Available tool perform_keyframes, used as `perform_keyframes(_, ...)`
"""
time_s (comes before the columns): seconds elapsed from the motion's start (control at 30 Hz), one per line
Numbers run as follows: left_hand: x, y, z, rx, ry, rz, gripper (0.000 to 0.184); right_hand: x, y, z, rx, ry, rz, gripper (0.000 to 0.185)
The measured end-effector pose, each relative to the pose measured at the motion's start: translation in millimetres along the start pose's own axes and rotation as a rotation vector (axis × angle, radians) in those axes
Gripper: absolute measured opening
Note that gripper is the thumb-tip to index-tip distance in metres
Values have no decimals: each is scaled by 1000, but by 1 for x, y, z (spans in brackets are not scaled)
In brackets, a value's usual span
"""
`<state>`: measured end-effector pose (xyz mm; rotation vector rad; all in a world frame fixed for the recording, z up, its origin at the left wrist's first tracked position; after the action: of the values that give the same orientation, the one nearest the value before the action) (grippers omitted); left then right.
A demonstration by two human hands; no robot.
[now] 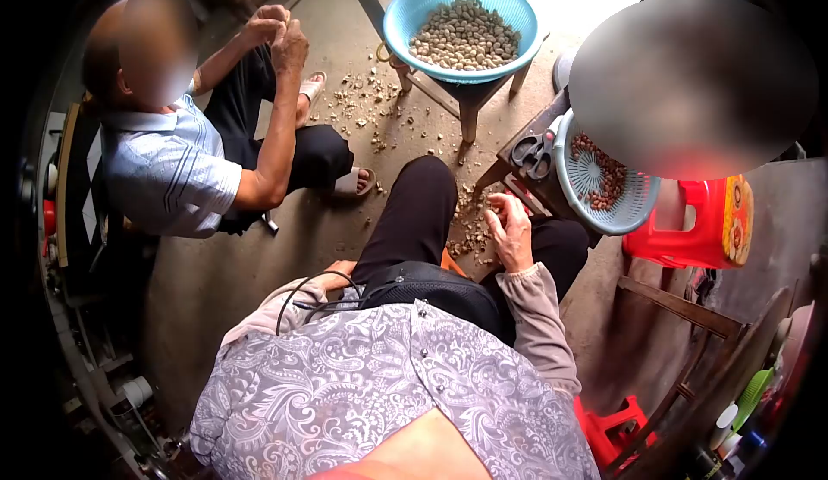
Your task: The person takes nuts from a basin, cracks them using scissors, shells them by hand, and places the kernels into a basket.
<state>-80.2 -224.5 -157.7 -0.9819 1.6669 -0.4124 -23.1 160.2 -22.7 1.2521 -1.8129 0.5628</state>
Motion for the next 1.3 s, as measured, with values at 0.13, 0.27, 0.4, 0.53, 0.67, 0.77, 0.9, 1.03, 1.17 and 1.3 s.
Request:
perform_keyframes(0.13,1,2,-4,-6,-8,-34,30,-9,-2,5,8,76,65,22)
perform_keyframes(0.27,-15,-4,-15,1,-18,-68,30,-3,-2,3,-12,106,53,22)
perform_keyframes(0.4,-2,0,-9,-51,9,14,33,-9,-9,4,-25,121,53,22)
perform_keyframes(0.53,5,8,-3,-6,0,-65,40,-11,-15,0,-30,93,43,22)
perform_keyframes(0.67,11,11,0,6,9,-88,44,-3,-6,-2,-41,89,25,23)
perform_keyframes(0.77,13,11,3,-3,24,-74,44,-4,-8,-3,-38,77,26,23)
perform_keyframes(0.9,18,14,6,-15,49,-63,44,-4,-10,-3,-37,73,29,23)
perform_keyframes(1.03,23,18,8,-34,72,-41,45,-4,-8,-1,-28,78,33,24)
perform_keyframes(1.17,19,12,8,-46,48,-56,40,-15,-8,3,-27,88,33,22)
perform_keyframes(1.3,9,9,5,-15,23,12,38,-18,-11,6,31,100,52,18)
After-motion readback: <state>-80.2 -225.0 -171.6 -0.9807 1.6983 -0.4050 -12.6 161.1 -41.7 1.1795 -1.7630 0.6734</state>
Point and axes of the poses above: each hand's wrist, its own y-axis towards the middle knuckle, its own z-axis out of the palm, x = y × z, the point moved 5 cm from there along y, towards the middle knuckle, and after that the axes turned 2 degrees about -y, right-handed, at the moved point
